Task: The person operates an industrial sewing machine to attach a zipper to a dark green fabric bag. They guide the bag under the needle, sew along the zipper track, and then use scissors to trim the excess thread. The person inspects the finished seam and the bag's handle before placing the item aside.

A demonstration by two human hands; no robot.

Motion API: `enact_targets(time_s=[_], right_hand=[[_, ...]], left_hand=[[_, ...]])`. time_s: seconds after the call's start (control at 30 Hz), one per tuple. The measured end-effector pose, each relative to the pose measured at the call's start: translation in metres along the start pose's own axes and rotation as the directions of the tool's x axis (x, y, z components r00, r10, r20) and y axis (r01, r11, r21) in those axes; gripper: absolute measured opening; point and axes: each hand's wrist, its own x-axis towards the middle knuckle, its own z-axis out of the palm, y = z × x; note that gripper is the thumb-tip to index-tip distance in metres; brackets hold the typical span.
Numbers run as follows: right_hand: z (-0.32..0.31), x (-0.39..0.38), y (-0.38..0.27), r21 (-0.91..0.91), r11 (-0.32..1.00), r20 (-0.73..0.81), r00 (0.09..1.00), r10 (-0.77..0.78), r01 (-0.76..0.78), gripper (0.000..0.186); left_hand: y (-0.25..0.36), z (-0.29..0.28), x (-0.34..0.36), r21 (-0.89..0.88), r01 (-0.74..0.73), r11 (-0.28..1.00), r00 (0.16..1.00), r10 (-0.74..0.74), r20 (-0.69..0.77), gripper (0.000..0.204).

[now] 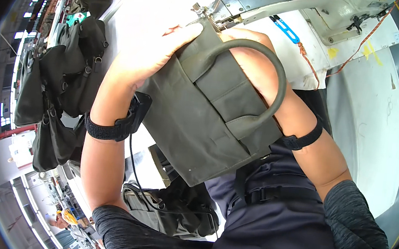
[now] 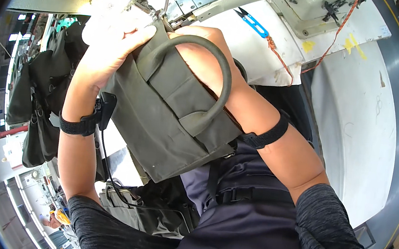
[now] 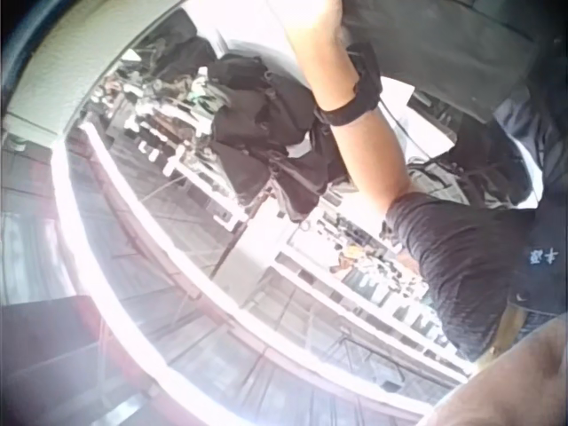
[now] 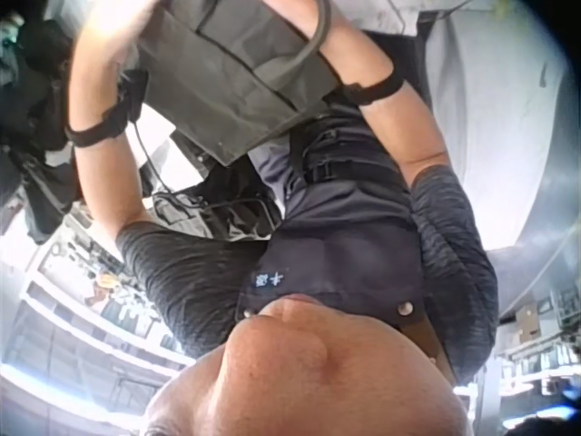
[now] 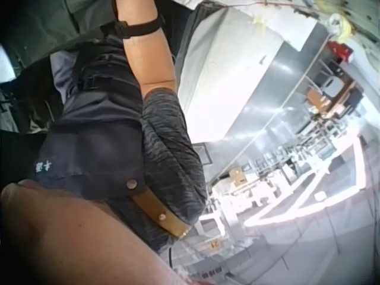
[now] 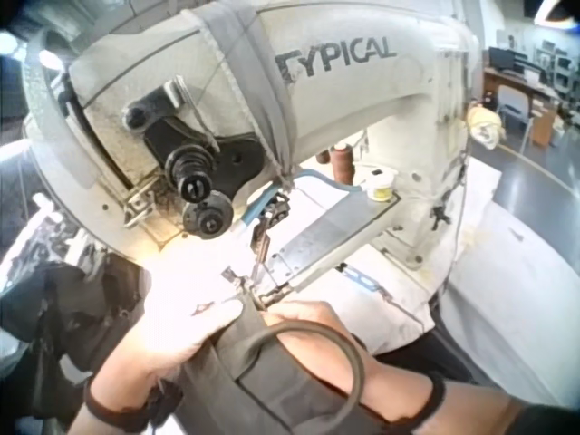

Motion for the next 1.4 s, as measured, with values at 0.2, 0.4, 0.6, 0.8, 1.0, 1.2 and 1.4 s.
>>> enact_targets(time_s=[0.2,0.4,0.6,0.8,1.0,1.2,1.4], right_hand=[[0.005,0.000,0.004,0.019,0.999,-0.106,0.994,0.034,-0.032,0.015],[0.000,-0.009,-0.006,0.069,0.990,-0.088,0.988,0.127,-0.121,0.017],[-0.004,-0.021,-0.009,0.048,0.967,-0.093,0.963,0.253,-0.250,0.019],[-0.004,-0.025,-0.015,0.086,0.936,-0.085,0.934,0.347,-0.340,0.019],[0.003,-0.025,-0.022,0.108,0.936,-0.147,0.926,0.348,-0.335,0.019],[0.001,-0.020,-0.028,0.121,0.926,-0.129,0.920,0.371,-0.357,0.018],[0.005,-0.018,-0.026,0.108,0.921,-0.152,0.909,0.388,-0.375,0.019]], left_hand=[[0.004,0.008,-0.002,-0.360,0.098,0.928,0.992,-0.119,-0.037,0.027],[-0.002,0.012,-0.006,-0.415,0.110,0.903,0.990,-0.135,-0.031,0.029],[-0.002,0.014,-0.006,-0.398,0.100,0.912,0.990,-0.132,-0.052,0.026],[-0.002,0.015,-0.006,-0.288,0.055,0.956,0.990,-0.089,-0.107,0.025],[-0.002,0.018,-0.009,-0.185,0.070,0.980,0.990,-0.091,-0.106,0.017],[0.002,0.016,-0.004,-0.433,0.130,0.892,0.980,-0.181,-0.078,0.020],[-0.013,0.014,0.004,-0.437,0.069,0.897,0.992,-0.109,-0.067,0.023]])
